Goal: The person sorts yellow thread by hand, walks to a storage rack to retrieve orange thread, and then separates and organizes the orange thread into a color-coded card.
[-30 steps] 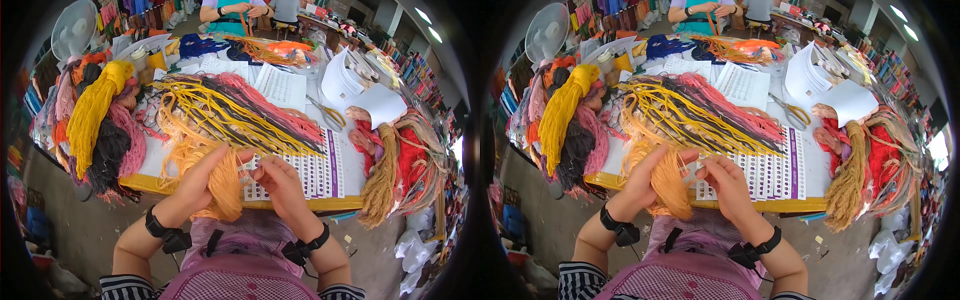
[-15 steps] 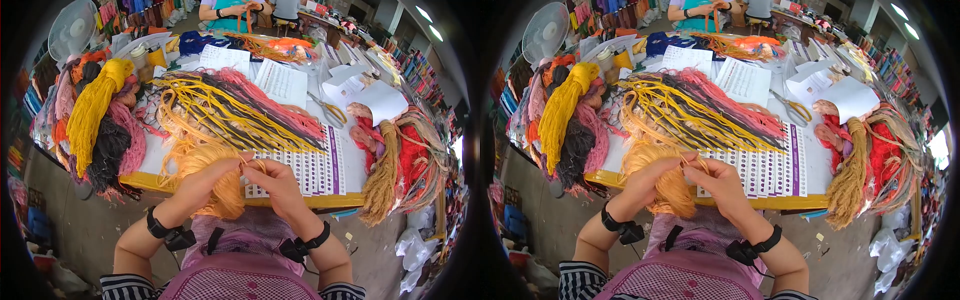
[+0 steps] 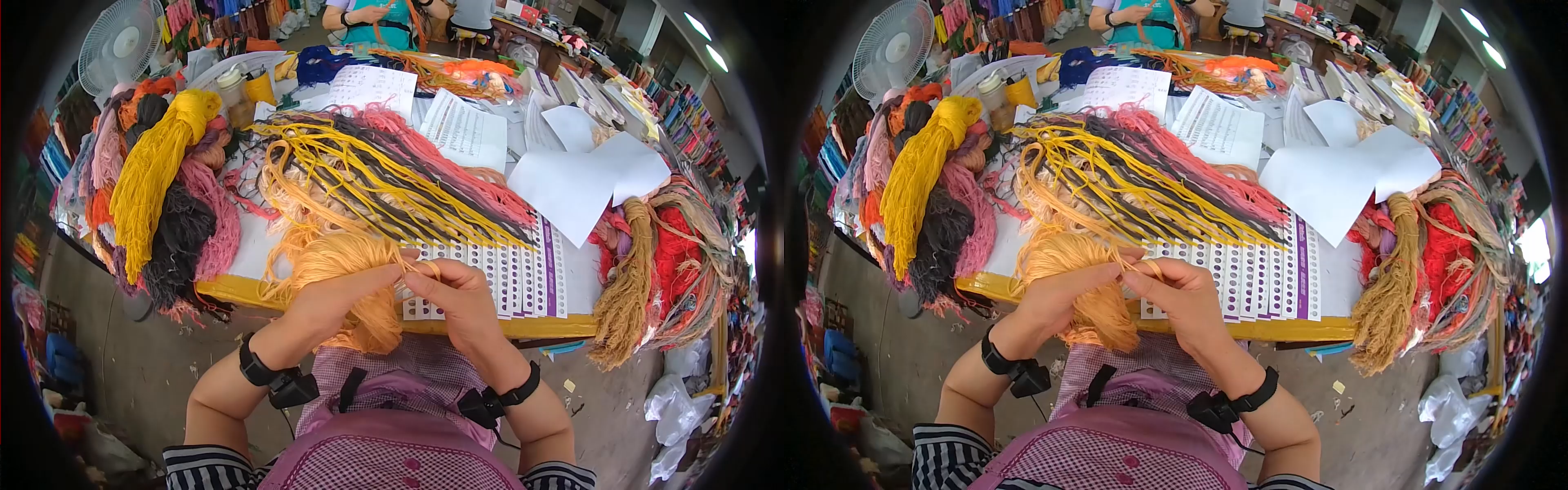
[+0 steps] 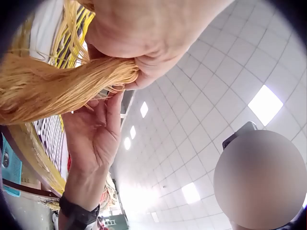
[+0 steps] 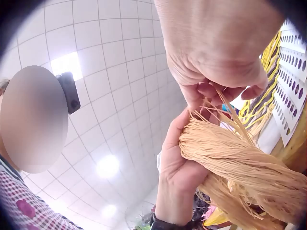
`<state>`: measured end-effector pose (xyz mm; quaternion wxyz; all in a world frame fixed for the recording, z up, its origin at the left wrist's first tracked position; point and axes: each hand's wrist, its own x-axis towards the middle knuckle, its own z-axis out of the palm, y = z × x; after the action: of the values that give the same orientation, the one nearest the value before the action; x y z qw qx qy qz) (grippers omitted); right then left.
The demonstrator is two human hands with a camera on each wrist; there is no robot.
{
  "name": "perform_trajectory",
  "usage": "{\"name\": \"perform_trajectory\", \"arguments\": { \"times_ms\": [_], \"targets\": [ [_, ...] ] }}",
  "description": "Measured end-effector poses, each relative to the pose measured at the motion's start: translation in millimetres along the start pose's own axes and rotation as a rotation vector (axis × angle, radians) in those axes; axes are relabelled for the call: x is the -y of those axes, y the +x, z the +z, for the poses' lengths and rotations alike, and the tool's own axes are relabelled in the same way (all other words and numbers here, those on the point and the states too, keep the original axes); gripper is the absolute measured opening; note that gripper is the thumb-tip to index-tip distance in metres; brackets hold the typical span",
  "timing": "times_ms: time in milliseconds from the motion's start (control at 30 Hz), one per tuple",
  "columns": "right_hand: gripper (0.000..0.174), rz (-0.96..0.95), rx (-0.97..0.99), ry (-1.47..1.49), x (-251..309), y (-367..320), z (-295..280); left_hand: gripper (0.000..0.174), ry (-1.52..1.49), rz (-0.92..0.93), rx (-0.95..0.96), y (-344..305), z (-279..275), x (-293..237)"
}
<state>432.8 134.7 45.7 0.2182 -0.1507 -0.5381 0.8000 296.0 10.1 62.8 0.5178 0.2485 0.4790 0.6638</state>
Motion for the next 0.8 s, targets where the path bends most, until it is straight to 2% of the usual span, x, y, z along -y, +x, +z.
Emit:
{"name": "perform_trajectory", "arguments": {
  "times_ms": [267,367,433,600,667,733,800],
  "targets": [
    [0.014,-0.014,-0.018,0.037,-2.4,0.4,1.0,0.035,-0.057,0.011,-0.010,-1.0,-2.9,4.5],
    [0.012,0.030,-0.041,-0.029,-3.7,2.8,-1.2,0.036,0.031,0.055,-0.019,0.2,-6.2,11.2],
    [0.011,-0.027,-0.042,-0.226,-8.8,5.8,-5.8,0.036,0.065,0.059,-0.021,0.9,-4.6,11.9],
    [0.009,-0.011,-0.088,-0.160,-1.9,1.3,-2.2,0.034,0.091,0.069,-0.041,4.1,-8.1,18.8],
    [0.008,-0.020,-0.103,-0.154,-5.2,1.8,-4.4,0.035,-0.079,-0.005,-0.047,6.3,-11.6,20.6],
    [0.006,-0.105,-0.079,-0.108,-7.2,3.1,-6.2,0.036,-0.085,-0.014,-0.043,6.7,-11.1,17.2],
    [0.007,-0.092,-0.052,-0.091,-7.7,2.3,-7.9,0.037,-0.092,-0.025,-0.043,6.3,-10.3,15.4]
  ]
}}
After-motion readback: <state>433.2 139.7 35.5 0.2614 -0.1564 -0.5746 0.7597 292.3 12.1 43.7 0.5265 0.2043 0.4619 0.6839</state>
